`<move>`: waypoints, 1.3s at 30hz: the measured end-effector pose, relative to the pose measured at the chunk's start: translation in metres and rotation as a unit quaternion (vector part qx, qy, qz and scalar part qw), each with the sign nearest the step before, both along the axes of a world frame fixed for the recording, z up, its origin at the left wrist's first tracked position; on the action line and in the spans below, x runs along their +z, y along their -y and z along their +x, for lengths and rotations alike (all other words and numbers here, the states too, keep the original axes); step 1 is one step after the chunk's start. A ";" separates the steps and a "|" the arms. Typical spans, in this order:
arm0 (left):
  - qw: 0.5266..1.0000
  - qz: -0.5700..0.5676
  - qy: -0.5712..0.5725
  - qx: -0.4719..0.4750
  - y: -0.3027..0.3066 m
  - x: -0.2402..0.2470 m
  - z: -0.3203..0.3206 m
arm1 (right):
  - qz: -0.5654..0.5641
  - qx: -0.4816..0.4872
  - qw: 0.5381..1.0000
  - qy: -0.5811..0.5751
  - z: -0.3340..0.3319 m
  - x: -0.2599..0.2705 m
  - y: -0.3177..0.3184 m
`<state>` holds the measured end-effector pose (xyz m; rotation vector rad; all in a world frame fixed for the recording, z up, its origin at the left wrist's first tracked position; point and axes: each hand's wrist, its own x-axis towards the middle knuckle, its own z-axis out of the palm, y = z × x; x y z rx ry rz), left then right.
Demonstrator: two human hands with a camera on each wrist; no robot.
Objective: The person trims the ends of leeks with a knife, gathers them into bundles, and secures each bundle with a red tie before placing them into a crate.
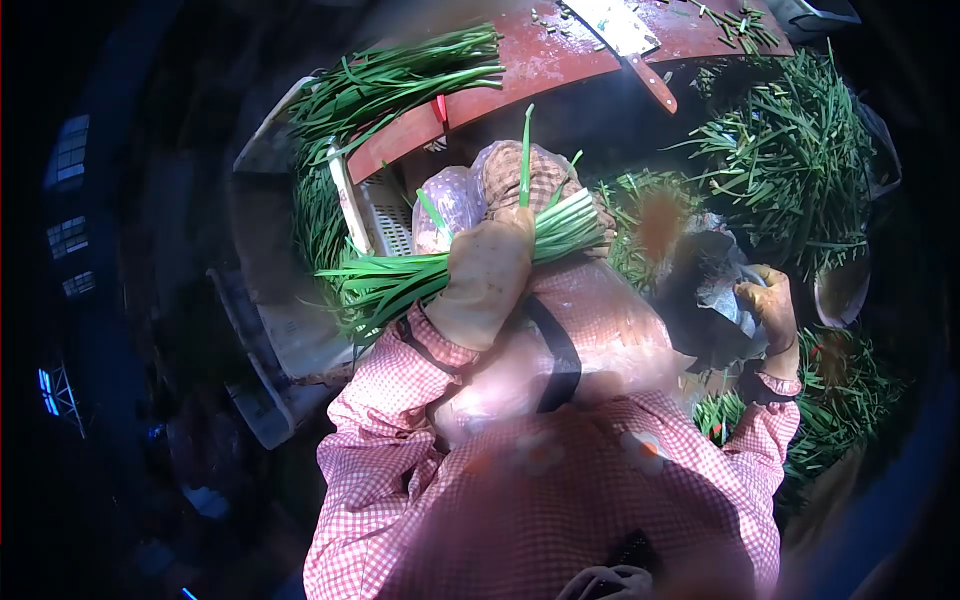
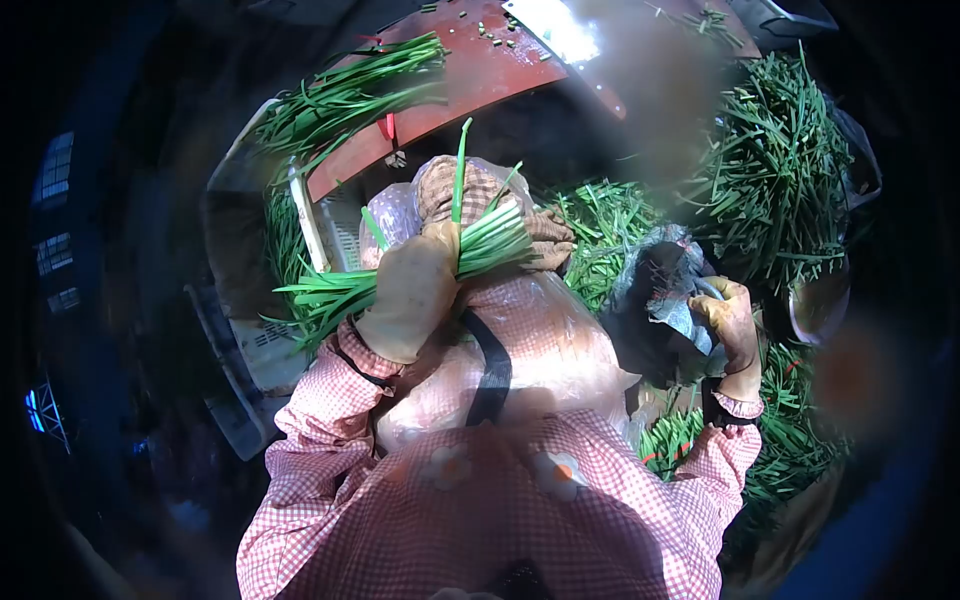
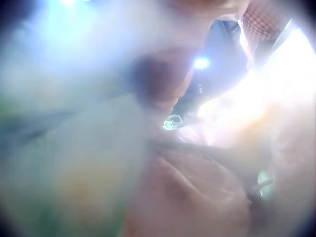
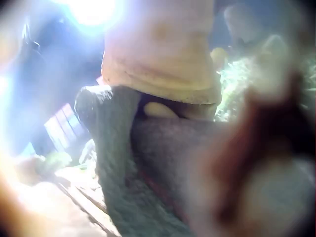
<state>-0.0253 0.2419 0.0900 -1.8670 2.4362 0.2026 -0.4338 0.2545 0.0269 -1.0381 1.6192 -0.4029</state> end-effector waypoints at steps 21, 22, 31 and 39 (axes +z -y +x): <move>0.993 -0.038 0.102 0.040 -0.031 -0.020 0.005 | -0.077 0.122 0.955 -0.261 0.127 -0.012 0.041; 0.994 -0.033 0.096 0.044 -0.028 -0.020 0.005 | -0.121 0.091 0.972 -0.178 0.129 0.007 0.041; 0.999 0.028 -0.010 0.017 -0.027 -0.025 0.019 | -0.493 0.268 0.818 -0.124 0.232 0.013 0.039; 0.968 0.120 -0.209 0.073 -0.011 0.006 0.041 | -0.282 0.107 0.913 -0.276 0.143 -0.021 0.028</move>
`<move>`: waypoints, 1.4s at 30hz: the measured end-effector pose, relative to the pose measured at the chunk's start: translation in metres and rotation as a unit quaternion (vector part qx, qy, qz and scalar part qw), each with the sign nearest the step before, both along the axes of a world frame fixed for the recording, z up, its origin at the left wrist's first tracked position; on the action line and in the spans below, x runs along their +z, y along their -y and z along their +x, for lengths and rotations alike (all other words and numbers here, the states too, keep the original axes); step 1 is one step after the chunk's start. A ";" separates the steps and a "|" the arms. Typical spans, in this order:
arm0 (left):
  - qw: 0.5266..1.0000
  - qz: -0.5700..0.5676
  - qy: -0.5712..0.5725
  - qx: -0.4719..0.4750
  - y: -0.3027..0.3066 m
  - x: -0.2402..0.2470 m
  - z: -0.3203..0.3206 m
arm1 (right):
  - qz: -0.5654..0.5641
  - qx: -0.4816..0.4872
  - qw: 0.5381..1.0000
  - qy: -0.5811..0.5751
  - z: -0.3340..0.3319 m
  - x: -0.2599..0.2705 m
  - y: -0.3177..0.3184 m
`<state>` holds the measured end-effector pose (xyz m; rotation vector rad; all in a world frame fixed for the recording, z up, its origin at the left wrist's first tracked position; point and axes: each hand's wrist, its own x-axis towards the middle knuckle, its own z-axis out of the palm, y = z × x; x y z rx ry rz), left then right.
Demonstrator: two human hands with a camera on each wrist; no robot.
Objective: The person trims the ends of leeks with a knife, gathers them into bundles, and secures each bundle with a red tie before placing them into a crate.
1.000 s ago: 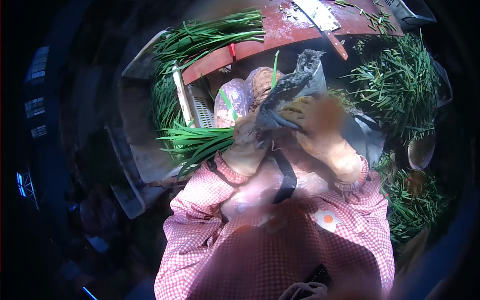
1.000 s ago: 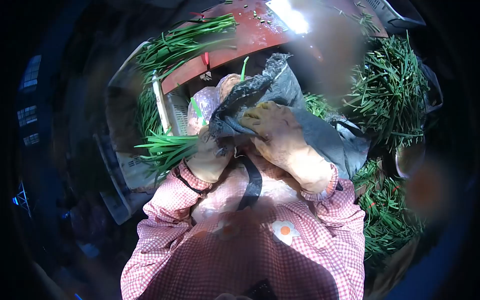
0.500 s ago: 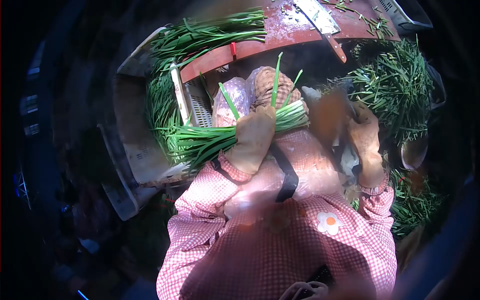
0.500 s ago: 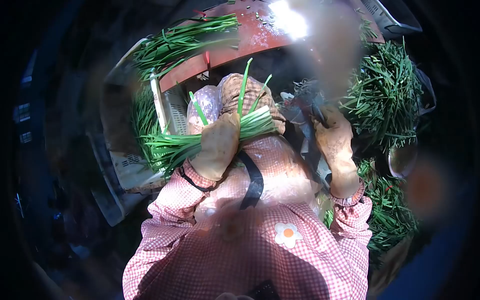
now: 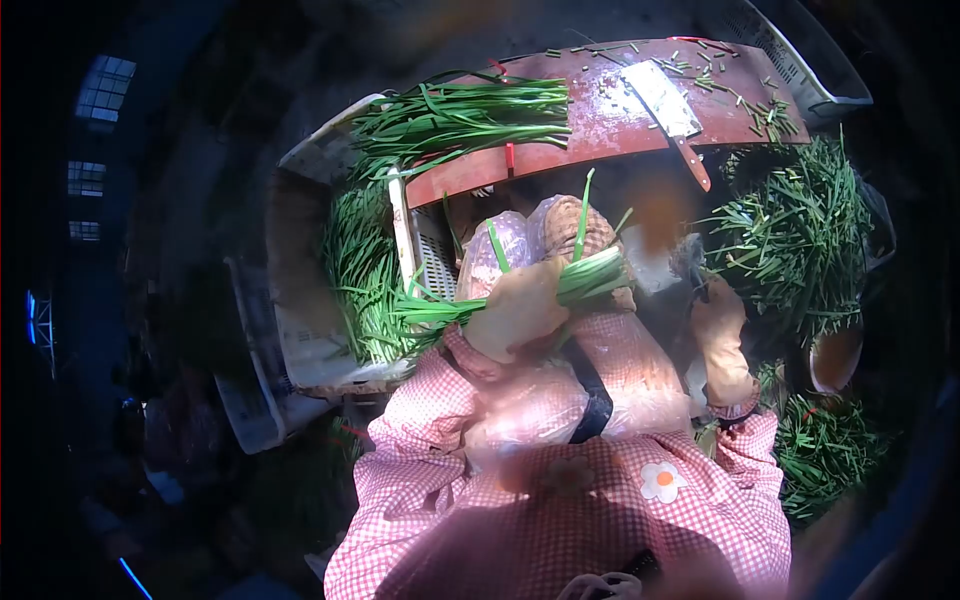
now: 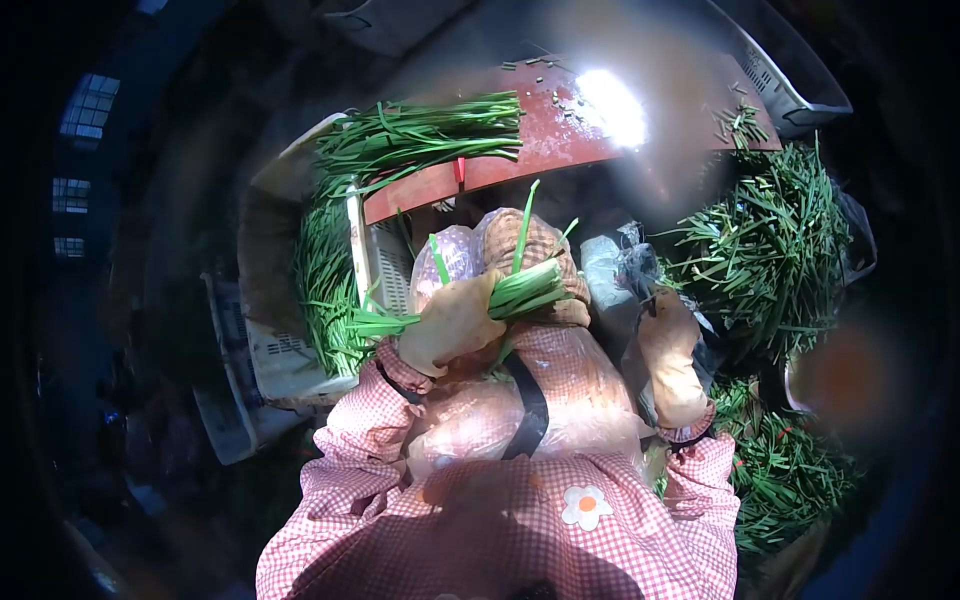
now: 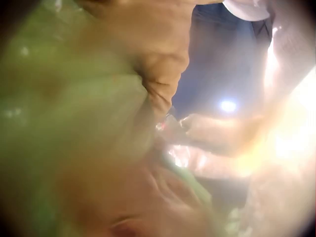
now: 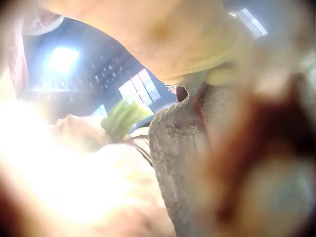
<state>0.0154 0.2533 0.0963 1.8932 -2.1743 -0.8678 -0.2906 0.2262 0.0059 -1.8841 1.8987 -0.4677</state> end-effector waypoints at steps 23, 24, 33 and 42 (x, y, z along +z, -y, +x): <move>0.886 0.192 -0.422 0.013 0.016 0.026 0.061 | 0.147 0.255 0.942 -0.161 -0.095 -0.046 -0.018; 0.889 0.180 -0.421 0.018 0.015 0.028 0.071 | 0.144 0.312 0.908 -0.240 -0.106 -0.036 -0.023; 0.876 0.122 -0.451 0.118 -0.001 0.091 0.082 | -0.064 0.180 0.954 0.230 0.014 0.092 0.022; 0.849 0.129 -0.498 0.121 -0.011 0.088 0.083 | -0.100 0.253 0.818 0.507 0.168 0.170 0.030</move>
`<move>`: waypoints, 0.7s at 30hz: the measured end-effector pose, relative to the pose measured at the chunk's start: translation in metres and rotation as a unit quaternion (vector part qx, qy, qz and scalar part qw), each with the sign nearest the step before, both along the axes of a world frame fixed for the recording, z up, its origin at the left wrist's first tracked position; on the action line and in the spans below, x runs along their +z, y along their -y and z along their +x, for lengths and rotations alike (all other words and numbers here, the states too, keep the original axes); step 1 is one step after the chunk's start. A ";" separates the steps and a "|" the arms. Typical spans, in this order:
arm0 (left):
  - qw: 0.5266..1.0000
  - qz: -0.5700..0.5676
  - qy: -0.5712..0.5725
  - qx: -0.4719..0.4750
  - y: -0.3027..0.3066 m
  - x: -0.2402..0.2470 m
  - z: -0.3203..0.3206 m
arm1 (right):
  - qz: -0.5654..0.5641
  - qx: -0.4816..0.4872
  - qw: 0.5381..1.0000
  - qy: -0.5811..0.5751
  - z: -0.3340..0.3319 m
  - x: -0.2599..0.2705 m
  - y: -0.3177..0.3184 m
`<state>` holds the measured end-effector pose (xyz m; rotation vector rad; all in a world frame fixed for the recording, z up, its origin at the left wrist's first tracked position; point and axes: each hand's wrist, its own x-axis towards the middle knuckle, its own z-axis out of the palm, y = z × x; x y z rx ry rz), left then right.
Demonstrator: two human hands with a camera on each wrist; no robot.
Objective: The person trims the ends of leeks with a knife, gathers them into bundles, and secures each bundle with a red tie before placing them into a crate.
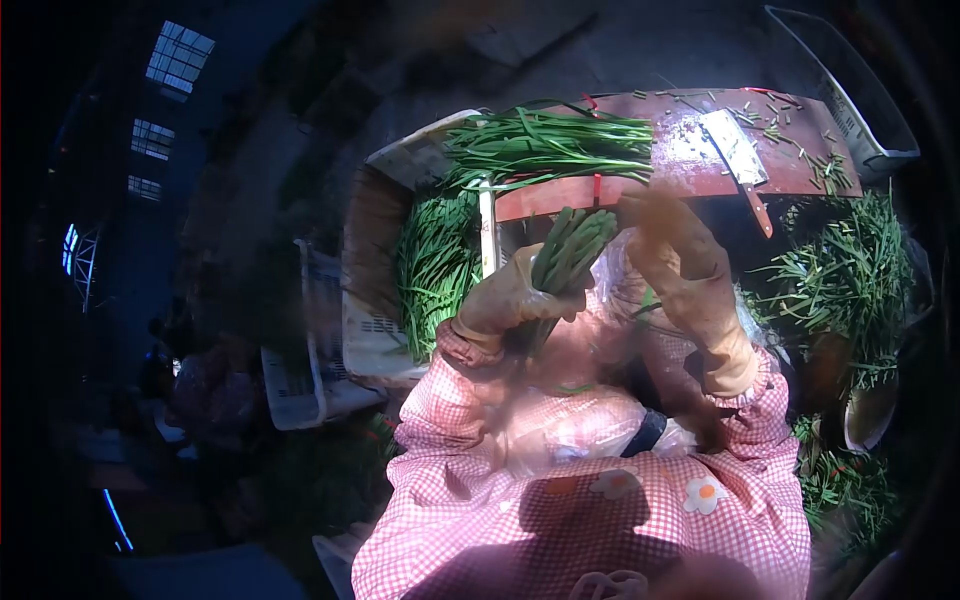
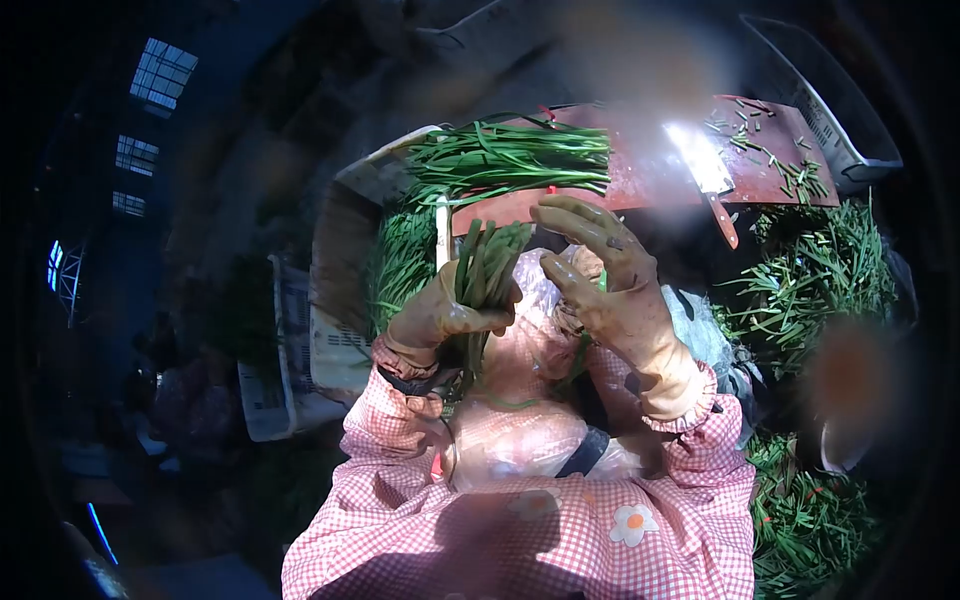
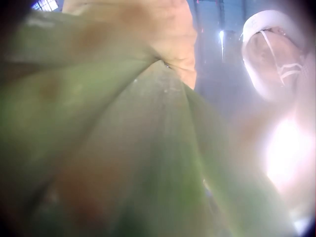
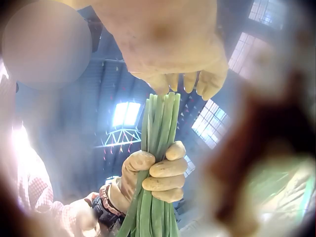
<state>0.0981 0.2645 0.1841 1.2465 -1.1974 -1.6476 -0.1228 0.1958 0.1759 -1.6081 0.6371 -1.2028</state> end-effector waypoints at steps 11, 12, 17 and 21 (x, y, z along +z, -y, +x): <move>1.000 -0.015 0.002 0.002 0.005 0.001 -0.009 | 0.057 0.025 0.997 0.034 0.010 -0.009 -0.004; 1.000 -0.017 0.010 -0.002 0.005 -0.003 -0.008 | 0.053 0.016 0.998 0.038 0.012 -0.010 -0.005; 1.000 -0.022 0.014 0.015 0.005 -0.003 -0.014 | 0.059 0.009 0.993 0.107 0.021 -0.010 -0.007; 1.000 -0.009 0.026 -0.005 0.005 -0.004 -0.013 | 0.060 -0.011 0.990 0.127 0.015 0.005 -0.003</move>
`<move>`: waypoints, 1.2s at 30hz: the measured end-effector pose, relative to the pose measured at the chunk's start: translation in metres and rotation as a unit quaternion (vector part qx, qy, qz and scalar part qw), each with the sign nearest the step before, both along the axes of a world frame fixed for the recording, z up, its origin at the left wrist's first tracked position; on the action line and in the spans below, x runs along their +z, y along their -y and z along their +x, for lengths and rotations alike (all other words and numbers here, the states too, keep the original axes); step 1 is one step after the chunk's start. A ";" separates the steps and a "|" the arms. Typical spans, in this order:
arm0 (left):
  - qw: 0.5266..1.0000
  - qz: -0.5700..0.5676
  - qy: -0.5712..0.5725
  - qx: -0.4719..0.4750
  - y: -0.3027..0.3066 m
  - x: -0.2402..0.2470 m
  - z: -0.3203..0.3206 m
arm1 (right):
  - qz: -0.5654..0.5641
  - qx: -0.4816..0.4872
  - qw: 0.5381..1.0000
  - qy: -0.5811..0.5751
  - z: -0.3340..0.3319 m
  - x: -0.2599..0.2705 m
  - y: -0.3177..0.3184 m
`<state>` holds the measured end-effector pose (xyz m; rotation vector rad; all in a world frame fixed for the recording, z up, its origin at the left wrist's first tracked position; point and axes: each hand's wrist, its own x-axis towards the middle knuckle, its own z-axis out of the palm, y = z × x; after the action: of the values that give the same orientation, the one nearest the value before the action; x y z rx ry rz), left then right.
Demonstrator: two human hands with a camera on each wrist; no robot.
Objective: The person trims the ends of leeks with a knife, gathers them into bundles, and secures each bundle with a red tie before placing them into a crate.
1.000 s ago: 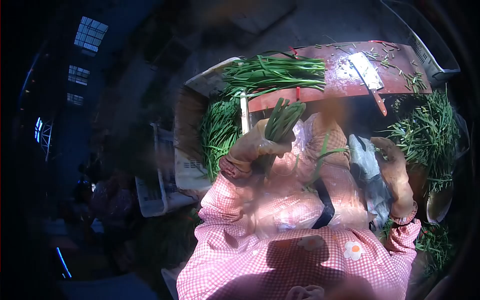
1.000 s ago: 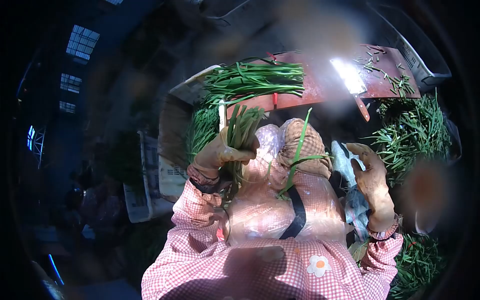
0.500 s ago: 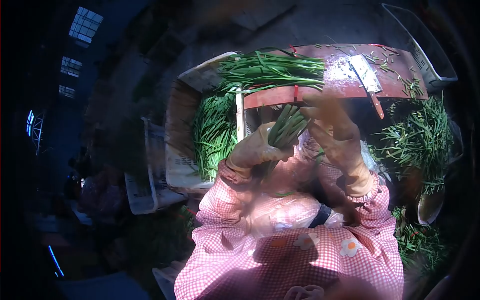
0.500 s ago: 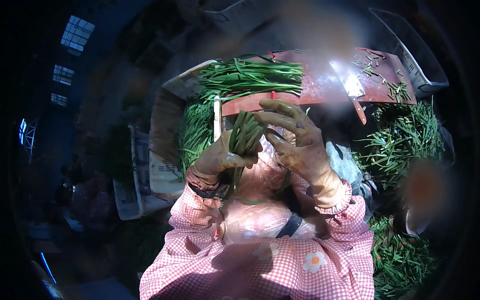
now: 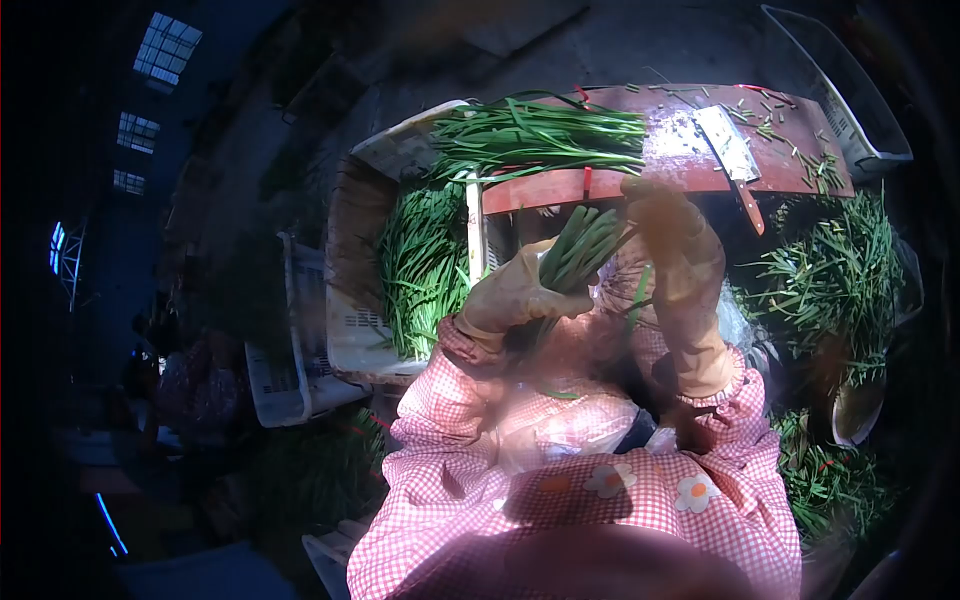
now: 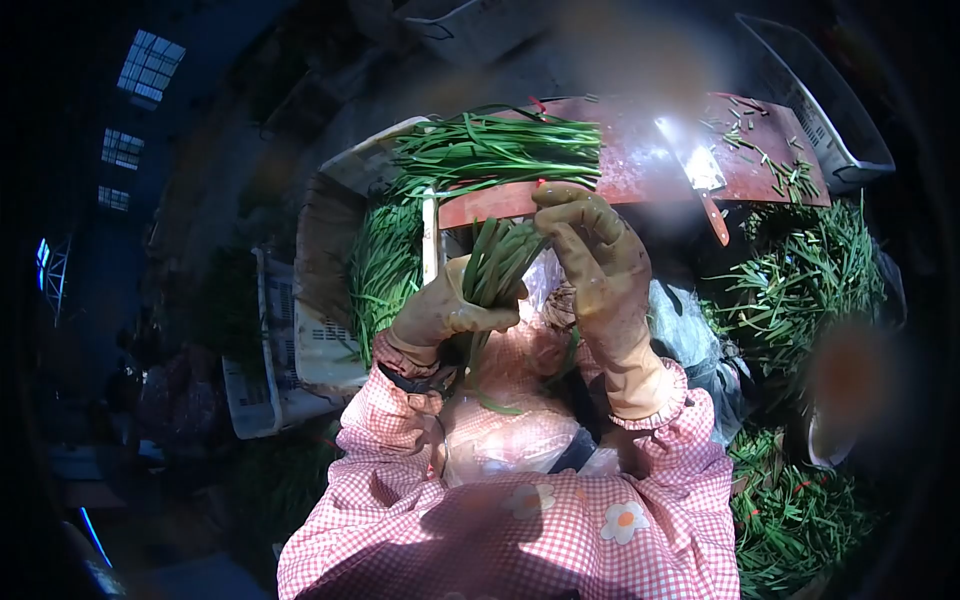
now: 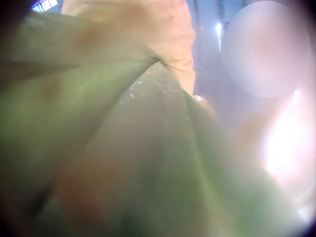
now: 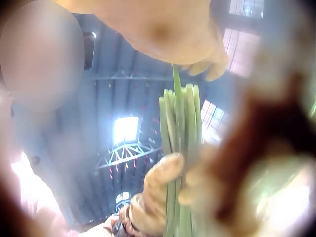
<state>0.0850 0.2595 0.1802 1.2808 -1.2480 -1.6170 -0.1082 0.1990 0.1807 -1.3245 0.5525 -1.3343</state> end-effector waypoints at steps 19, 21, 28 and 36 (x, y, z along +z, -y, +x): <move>0.947 -0.283 -0.053 0.142 0.052 0.058 0.055 | -0.031 -0.007 0.972 -0.233 -0.047 -0.015 0.046; 0.941 -0.298 -0.116 0.114 0.065 0.065 0.051 | -0.029 0.102 0.994 -0.030 -0.018 0.010 0.038; 0.906 -0.178 -0.381 0.053 0.088 0.090 0.026 | 0.259 0.416 0.813 0.315 0.012 -0.018 0.068; 0.899 -0.152 -0.370 0.176 0.105 0.068 0.009 | 0.299 0.388 0.839 0.236 -0.014 -0.026 0.068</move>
<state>0.0941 0.1544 0.2483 0.5494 -0.6947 -1.3672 -0.1219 0.1309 0.1549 -0.5405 0.0345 -0.6615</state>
